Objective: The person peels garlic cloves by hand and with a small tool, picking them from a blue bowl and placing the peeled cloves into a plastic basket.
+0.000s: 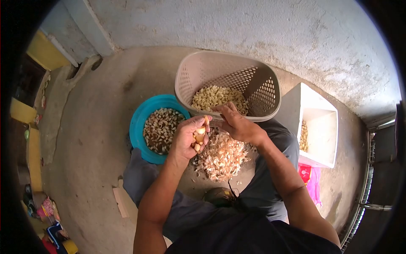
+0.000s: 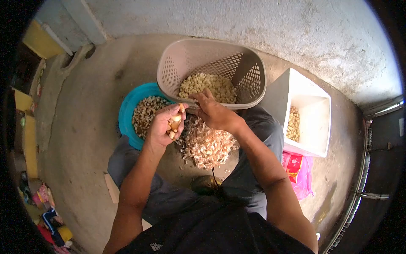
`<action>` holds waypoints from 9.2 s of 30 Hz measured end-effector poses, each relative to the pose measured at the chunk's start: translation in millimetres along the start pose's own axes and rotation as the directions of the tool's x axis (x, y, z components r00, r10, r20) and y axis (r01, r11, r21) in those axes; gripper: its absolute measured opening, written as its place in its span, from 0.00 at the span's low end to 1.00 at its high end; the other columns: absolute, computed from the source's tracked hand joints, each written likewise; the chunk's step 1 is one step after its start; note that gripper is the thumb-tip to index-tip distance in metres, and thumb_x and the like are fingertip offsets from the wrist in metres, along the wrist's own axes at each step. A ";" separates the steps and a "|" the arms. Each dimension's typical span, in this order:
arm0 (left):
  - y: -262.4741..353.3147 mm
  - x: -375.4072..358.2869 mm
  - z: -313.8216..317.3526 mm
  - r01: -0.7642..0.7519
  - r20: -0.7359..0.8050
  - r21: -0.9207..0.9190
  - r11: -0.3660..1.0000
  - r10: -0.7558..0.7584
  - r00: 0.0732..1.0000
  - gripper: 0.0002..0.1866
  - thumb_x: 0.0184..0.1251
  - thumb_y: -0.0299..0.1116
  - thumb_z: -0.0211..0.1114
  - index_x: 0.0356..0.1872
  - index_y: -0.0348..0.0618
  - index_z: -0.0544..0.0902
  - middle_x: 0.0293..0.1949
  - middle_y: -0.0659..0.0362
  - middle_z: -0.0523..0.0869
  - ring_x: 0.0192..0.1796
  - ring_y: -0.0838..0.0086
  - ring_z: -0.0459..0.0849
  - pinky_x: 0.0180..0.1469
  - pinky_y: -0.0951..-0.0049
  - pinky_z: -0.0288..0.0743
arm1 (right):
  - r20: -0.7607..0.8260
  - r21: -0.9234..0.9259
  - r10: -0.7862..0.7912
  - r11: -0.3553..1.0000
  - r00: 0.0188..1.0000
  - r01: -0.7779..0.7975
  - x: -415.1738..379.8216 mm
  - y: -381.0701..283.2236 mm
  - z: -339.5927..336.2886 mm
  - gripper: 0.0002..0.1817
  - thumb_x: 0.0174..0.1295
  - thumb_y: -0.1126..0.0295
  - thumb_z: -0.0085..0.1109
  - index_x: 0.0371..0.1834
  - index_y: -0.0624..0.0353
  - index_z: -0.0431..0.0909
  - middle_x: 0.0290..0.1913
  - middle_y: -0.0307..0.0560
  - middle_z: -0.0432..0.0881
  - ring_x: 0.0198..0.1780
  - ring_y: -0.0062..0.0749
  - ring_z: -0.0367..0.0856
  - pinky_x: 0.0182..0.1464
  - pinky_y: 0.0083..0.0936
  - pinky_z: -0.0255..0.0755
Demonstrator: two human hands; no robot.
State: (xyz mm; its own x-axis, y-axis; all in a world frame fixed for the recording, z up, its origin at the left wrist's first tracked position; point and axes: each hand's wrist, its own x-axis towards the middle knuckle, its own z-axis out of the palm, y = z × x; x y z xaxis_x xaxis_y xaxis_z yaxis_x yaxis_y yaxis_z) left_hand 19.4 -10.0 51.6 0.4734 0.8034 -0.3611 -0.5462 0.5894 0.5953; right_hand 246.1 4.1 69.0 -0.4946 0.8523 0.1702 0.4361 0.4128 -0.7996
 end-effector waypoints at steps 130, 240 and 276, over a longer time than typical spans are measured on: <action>-10.1 -2.3 12.2 -0.202 -0.077 0.284 0.937 0.233 0.970 0.06 0.67 0.28 0.65 0.36 0.33 0.84 0.29 0.56 0.84 0.20 0.74 0.81 0.20 0.75 0.76 | 0.133 0.864 0.486 0.369 0.864 -0.341 13.0 3.3 9.9 0.13 0.73 0.67 0.66 0.32 0.67 0.84 0.26 0.46 0.84 0.16 0.24 0.77 0.17 0.22 0.68; -6.7 12.4 -8.8 -0.066 -0.138 0.100 0.993 0.079 0.987 0.12 0.79 0.39 0.63 0.48 0.40 0.83 0.35 0.60 0.85 0.25 0.76 0.85 0.17 0.77 0.74 | -0.003 -0.146 0.122 0.982 0.993 -0.121 21.5 5.1 13.3 0.18 0.67 0.62 0.70 0.43 0.67 0.75 0.37 0.61 0.85 0.36 0.50 0.85 0.38 0.42 0.75; -15.4 7.0 -13.3 -0.113 -0.357 -0.106 0.988 0.068 0.932 0.13 0.83 0.38 0.53 0.35 0.50 0.80 0.30 0.63 0.83 0.23 0.76 0.81 0.20 0.74 0.73 | 0.079 -0.430 -0.011 0.902 0.997 0.044 30.4 -36.0 37.9 0.18 0.78 0.58 0.51 0.43 0.66 0.70 0.30 0.65 0.85 0.34 0.64 0.86 0.38 0.52 0.80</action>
State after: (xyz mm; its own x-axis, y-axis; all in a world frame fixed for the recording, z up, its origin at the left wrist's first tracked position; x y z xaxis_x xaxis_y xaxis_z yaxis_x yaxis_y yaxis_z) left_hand 21.9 -12.3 30.4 0.1574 0.8186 -0.5524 -0.6664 0.5009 0.5523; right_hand 186.8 3.0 81.2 -0.5576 0.8194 0.1330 0.6943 0.5481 -0.4663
